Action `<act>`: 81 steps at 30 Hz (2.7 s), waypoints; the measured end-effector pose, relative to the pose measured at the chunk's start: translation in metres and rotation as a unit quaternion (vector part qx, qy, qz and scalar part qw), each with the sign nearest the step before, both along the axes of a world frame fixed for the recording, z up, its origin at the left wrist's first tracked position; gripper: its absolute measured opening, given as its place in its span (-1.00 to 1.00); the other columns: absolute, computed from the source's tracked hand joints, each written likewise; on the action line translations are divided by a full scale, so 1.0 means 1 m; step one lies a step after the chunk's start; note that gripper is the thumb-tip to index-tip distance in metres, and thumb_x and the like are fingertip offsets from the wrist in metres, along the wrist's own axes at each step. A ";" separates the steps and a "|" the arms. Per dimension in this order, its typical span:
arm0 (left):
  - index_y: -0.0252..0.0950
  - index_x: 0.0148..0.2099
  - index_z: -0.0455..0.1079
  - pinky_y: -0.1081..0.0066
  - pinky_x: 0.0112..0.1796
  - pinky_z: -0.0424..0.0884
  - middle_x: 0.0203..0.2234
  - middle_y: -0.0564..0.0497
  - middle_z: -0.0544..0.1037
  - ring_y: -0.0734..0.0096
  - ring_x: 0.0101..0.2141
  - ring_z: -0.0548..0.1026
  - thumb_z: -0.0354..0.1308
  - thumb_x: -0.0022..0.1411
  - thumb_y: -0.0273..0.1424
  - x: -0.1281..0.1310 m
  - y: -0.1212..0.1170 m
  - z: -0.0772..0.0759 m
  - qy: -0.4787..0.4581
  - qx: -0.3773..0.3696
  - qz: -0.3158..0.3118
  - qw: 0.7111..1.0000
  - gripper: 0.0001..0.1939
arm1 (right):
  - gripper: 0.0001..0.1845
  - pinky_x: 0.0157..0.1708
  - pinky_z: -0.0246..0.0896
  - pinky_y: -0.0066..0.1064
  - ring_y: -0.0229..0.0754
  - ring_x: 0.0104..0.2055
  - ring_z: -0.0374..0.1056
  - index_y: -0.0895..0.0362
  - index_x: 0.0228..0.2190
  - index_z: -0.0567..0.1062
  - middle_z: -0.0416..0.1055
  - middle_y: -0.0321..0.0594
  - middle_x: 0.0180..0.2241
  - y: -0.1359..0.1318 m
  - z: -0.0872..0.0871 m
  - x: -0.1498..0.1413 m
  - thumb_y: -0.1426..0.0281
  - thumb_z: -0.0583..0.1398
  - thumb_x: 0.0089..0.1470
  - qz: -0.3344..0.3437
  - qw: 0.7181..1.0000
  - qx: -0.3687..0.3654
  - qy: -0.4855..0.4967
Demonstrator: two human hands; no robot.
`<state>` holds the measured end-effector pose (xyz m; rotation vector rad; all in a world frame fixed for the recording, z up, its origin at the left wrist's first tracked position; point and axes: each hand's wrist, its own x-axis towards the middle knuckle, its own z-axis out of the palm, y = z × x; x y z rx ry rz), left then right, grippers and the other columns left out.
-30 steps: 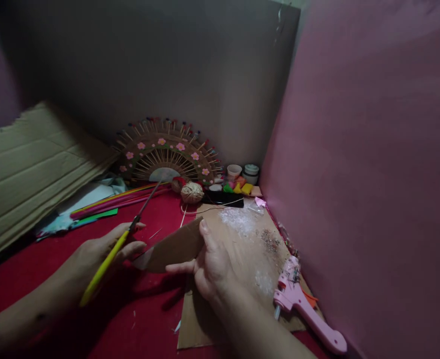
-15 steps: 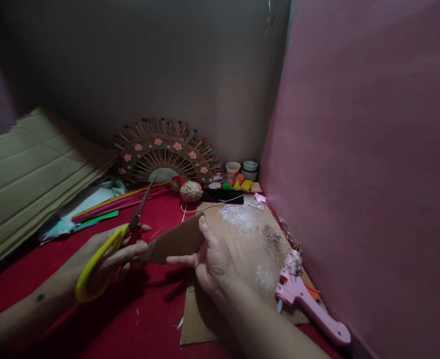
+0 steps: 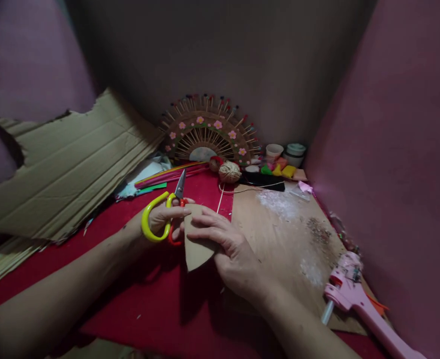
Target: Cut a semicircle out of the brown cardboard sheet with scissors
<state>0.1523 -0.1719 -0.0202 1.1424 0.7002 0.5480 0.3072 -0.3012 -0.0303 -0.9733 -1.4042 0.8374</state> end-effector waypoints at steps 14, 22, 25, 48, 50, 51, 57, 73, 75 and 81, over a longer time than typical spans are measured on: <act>-0.33 -0.03 0.25 0.54 -0.79 0.26 -0.64 0.09 0.51 0.50 -0.78 0.35 0.33 -0.04 -0.20 0.000 -0.023 0.010 0.051 0.102 0.044 0.992 -0.42 | -0.62 -0.26 0.30 -0.34 -0.14 -0.37 0.47 0.17 -0.27 0.58 0.59 -0.18 -0.38 0.008 -0.003 -0.004 0.49 0.36 -0.27 0.075 0.869 -0.290 0.394; -0.35 -0.03 0.22 0.52 -0.74 0.25 -0.64 0.13 0.47 0.50 -0.73 0.36 0.34 -0.12 -0.26 0.005 -0.032 0.010 0.079 0.087 0.023 0.993 -0.38 | -0.53 -0.18 0.32 -0.24 -0.11 -0.33 0.46 0.13 -0.19 0.54 0.60 -0.22 -0.35 0.020 -0.007 0.003 0.50 0.38 -0.26 -0.047 0.834 -0.184 0.517; -0.32 -0.06 0.24 0.50 -0.72 0.26 -0.60 0.17 0.45 0.51 -0.73 0.36 0.37 -0.21 -0.33 0.009 -0.040 0.011 0.097 0.089 0.031 0.991 -0.37 | -0.51 -0.21 0.32 -0.26 -0.14 -0.36 0.44 0.13 -0.21 0.55 0.59 -0.24 -0.39 0.020 -0.008 0.002 0.51 0.40 -0.30 -0.062 0.830 -0.175 0.526; -0.31 -0.10 0.30 0.50 -0.59 0.34 -0.55 0.17 0.36 0.52 -0.62 0.41 0.31 -0.03 -0.31 0.001 -0.036 0.008 0.146 0.246 -0.019 0.958 -0.56 | -0.81 -0.28 0.31 -0.22 -0.12 -0.41 0.40 0.14 -0.50 0.56 0.56 -0.21 -0.48 0.015 0.000 0.003 0.47 0.39 -0.32 -0.081 0.873 -0.171 0.450; -0.31 -0.10 0.31 0.50 -0.60 0.33 -0.56 0.17 0.37 0.52 -0.63 0.40 0.32 -0.03 -0.30 0.001 -0.035 0.008 0.150 0.244 -0.023 0.958 -0.56 | -0.79 -0.27 0.30 -0.23 -0.13 -0.42 0.40 0.14 -0.50 0.55 0.56 -0.23 -0.49 0.016 -0.001 0.003 0.49 0.39 -0.34 -0.083 0.867 -0.172 0.461; -0.31 -0.10 0.31 0.50 -0.61 0.33 -0.56 0.17 0.36 0.53 -0.64 0.40 0.32 -0.03 -0.30 0.001 -0.034 0.008 0.150 0.240 -0.025 0.959 -0.55 | -0.77 -0.27 0.30 -0.24 -0.14 -0.43 0.40 0.14 -0.49 0.55 0.56 -0.24 -0.49 0.016 -0.003 0.003 0.51 0.38 -0.35 -0.087 0.863 -0.174 0.466; -0.30 -0.06 0.29 0.50 -0.65 0.30 -0.62 0.15 0.43 0.50 -0.68 0.39 0.33 -0.03 -0.29 -0.001 -0.032 0.005 0.136 0.203 -0.035 0.969 -0.51 | -0.75 -0.27 0.28 -0.25 -0.18 -0.44 0.37 0.15 -0.47 0.55 0.53 -0.27 -0.50 0.018 -0.011 0.005 0.51 0.38 -0.35 -0.099 0.855 -0.189 0.473; -0.30 -0.03 0.27 0.52 -0.69 0.25 -0.68 0.16 0.42 0.51 -0.72 0.35 0.31 0.01 -0.27 0.000 -0.033 0.003 0.149 0.211 -0.033 0.966 -0.50 | -0.77 -0.24 0.27 -0.24 -0.18 -0.44 0.37 0.12 -0.46 0.54 0.54 -0.27 -0.46 0.020 -0.013 0.006 0.50 0.37 -0.32 -0.086 0.859 -0.186 0.470; -0.33 -0.05 0.28 0.53 -0.70 0.23 -0.70 0.18 0.37 0.52 -0.72 0.32 0.29 0.01 -0.25 0.001 -0.035 0.004 0.161 0.228 -0.035 0.960 -0.52 | -0.74 -0.23 0.27 -0.22 -0.16 -0.42 0.36 0.13 -0.45 0.54 0.54 -0.25 -0.46 0.020 -0.012 0.006 0.50 0.37 -0.34 -0.087 0.854 -0.192 0.476; -0.29 0.00 0.28 0.52 -0.67 0.21 -0.61 0.10 0.44 0.51 -0.68 0.33 0.15 0.15 -0.12 0.001 -0.036 -0.001 0.213 0.280 -0.024 0.936 -0.54 | -0.71 -0.24 0.29 -0.24 -0.16 -0.41 0.36 0.15 -0.40 0.56 0.54 -0.24 -0.44 0.018 -0.012 0.007 0.51 0.37 -0.33 -0.082 0.843 -0.193 0.495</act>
